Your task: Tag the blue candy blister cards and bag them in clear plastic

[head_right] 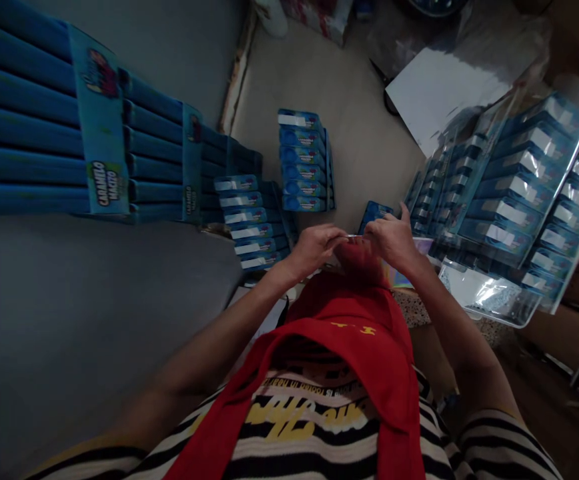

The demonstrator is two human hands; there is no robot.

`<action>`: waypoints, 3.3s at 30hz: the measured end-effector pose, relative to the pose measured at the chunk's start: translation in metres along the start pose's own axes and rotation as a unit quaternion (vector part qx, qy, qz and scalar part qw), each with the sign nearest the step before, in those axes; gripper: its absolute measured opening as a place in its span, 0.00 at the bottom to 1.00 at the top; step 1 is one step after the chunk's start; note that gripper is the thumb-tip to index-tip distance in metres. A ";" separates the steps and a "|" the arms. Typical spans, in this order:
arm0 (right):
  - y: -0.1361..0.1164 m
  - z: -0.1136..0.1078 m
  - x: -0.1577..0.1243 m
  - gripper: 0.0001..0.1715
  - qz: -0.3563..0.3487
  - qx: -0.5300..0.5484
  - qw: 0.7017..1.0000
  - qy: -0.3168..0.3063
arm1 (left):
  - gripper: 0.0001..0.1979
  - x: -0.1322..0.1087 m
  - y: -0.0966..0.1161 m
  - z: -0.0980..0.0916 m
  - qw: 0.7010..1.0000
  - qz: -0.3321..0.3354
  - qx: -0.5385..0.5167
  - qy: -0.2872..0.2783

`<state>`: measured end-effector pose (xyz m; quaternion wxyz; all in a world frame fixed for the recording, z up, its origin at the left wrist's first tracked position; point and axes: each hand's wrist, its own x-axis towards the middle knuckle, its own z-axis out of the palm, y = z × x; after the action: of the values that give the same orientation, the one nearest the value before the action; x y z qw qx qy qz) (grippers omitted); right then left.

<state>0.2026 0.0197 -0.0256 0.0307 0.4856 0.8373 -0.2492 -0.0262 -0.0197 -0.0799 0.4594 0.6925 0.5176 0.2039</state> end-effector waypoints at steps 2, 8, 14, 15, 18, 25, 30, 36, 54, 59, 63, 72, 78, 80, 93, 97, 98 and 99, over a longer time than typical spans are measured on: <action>-0.003 0.004 0.001 0.10 -0.033 -0.013 0.999 0.014 | 0.13 0.001 -0.001 0.001 1.000 -0.010 -0.023 -0.019; -0.014 0.019 0.002 0.12 -0.051 -0.033 0.998 0.016 | 0.14 0.003 0.001 -0.002 0.982 -0.102 -0.139 -0.076; -0.016 0.012 -0.008 0.15 -0.049 -0.032 0.997 0.049 | 0.15 0.001 0.001 -0.004 0.973 -0.144 -0.174 -0.044; -0.016 0.013 -0.009 0.14 -0.050 -0.035 0.997 0.049 | 0.15 0.002 0.001 -0.004 0.972 -0.145 -0.178 -0.045; -0.013 0.021 -0.010 0.14 -0.048 -0.026 0.998 0.031 | 0.16 0.004 -0.001 -0.003 0.966 -0.162 -0.192 -0.053; -0.005 0.035 -0.010 0.10 0.017 0.147 0.989 -0.026 | 0.13 -0.017 0.002 -0.003 0.989 -0.088 -0.110 0.035; -0.005 0.027 -0.010 0.09 0.015 0.171 0.985 -0.033 | 0.08 -0.023 0.001 0.001 0.997 -0.008 0.046 0.067; -0.016 0.018 -0.007 0.09 -0.006 0.075 0.997 -0.033 | 0.06 -0.013 0.002 -0.003 0.998 -0.057 -0.016 0.016; -0.049 0.007 0.005 0.14 0.006 0.092 0.993 -0.069 | 0.08 -0.029 0.003 -0.040 0.991 -0.086 -0.051 0.086; -0.084 -0.012 0.018 0.12 0.004 0.104 0.989 -0.104 | 0.08 -0.047 -0.001 -0.065 0.977 -0.152 -0.087 0.118; -0.082 -0.016 0.038 0.11 0.013 0.129 0.986 -0.103 | 0.06 -0.048 -0.006 -0.061 0.922 -0.267 -0.191 0.204; -0.030 0.018 0.067 0.14 -0.036 0.075 0.997 0.007 | 0.06 -0.023 -0.011 -0.035 0.927 -0.255 -0.175 0.213; -0.048 0.033 0.056 0.15 -0.070 0.037 0.987 0.137 | 0.10 -0.022 -0.010 -0.025 0.896 -0.298 -0.194 0.265; -0.057 0.041 0.051 0.18 -0.100 0.042 0.982 0.154 | 0.11 -0.023 -0.006 -0.023 0.888 -0.305 -0.213 0.270; -0.077 0.091 0.029 0.30 -0.152 0.060 0.976 0.143 | 0.09 -0.028 0.004 -0.024 0.855 -0.331 -0.283 0.281; -0.080 0.091 0.025 0.27 -0.146 0.095 0.977 0.120 | 0.09 -0.029 -0.004 -0.030 0.874 -0.328 -0.243 0.262; -0.080 0.088 0.025 0.24 -0.145 0.097 0.977 0.119 | 0.09 -0.030 -0.006 -0.032 0.881 -0.323 -0.226 0.260; -0.080 0.085 0.026 0.21 -0.147 0.096 0.977 0.124 | 0.09 -0.031 -0.008 -0.034 0.886 -0.319 -0.216 0.259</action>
<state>0.1068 -0.0301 -0.0769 -0.1571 0.3854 0.8688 -0.2683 -0.0678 -0.0327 -0.0641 0.4877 0.2962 0.7541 0.3251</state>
